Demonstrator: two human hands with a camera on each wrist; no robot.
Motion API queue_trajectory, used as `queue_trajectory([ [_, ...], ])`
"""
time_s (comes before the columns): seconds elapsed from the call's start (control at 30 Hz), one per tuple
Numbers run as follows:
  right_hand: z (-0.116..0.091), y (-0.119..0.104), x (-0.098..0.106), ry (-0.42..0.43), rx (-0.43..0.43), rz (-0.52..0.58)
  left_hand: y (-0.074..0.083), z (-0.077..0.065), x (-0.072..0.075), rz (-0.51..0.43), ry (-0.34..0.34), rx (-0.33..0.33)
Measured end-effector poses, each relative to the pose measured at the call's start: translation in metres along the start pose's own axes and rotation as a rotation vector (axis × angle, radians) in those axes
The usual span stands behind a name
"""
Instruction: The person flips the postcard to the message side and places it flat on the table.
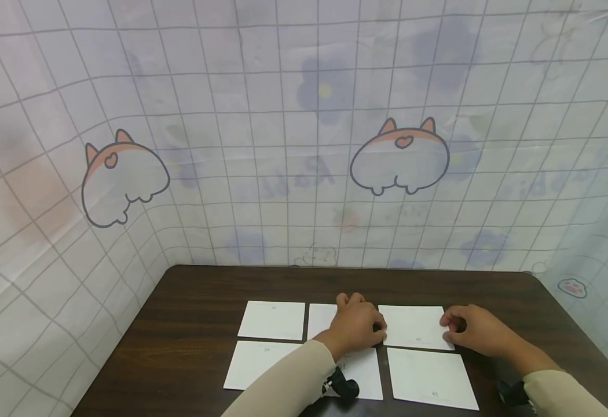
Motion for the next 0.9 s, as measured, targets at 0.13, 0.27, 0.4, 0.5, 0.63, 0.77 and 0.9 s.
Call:
queue_trajectory([
  [0.13,0.001,-0.003,-0.002,-0.014,0.025,0.005,0.0,-0.001,0.0,0.018,0.003,-0.004],
  [0.27,0.001,-0.006,-0.001,-0.005,0.052,-0.013,-0.001,-0.001,-0.001,0.022,0.011,-0.008],
  [0.4,0.0,-0.004,0.0,0.019,0.023,-0.057,-0.001,-0.002,0.001,-0.001,0.019,-0.02],
  [0.5,0.0,-0.004,0.005,0.055,-0.017,-0.072,-0.003,-0.002,0.002,-0.037,0.015,-0.031],
  [0.63,-0.003,-0.01,0.011,0.102,-0.023,-0.064,-0.011,-0.004,0.004,-0.065,0.007,-0.028],
  [0.77,-0.003,-0.012,0.014,0.112,-0.029,-0.092,-0.022,-0.009,0.01,-0.076,0.015,-0.019],
  [0.9,-0.004,-0.01,0.014,0.099,-0.054,-0.119,-0.035,-0.016,0.017,-0.071,0.028,-0.012],
])
Point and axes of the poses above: each hand's wrist, its own z-axis towards the middle knuckle, its own x-axis out of the back of the hand, y = z × x, the point moved 10 cm from there along z, towards the middle knuckle, and after that the axes turned 8 degrees about z, right-handed, at the moved point
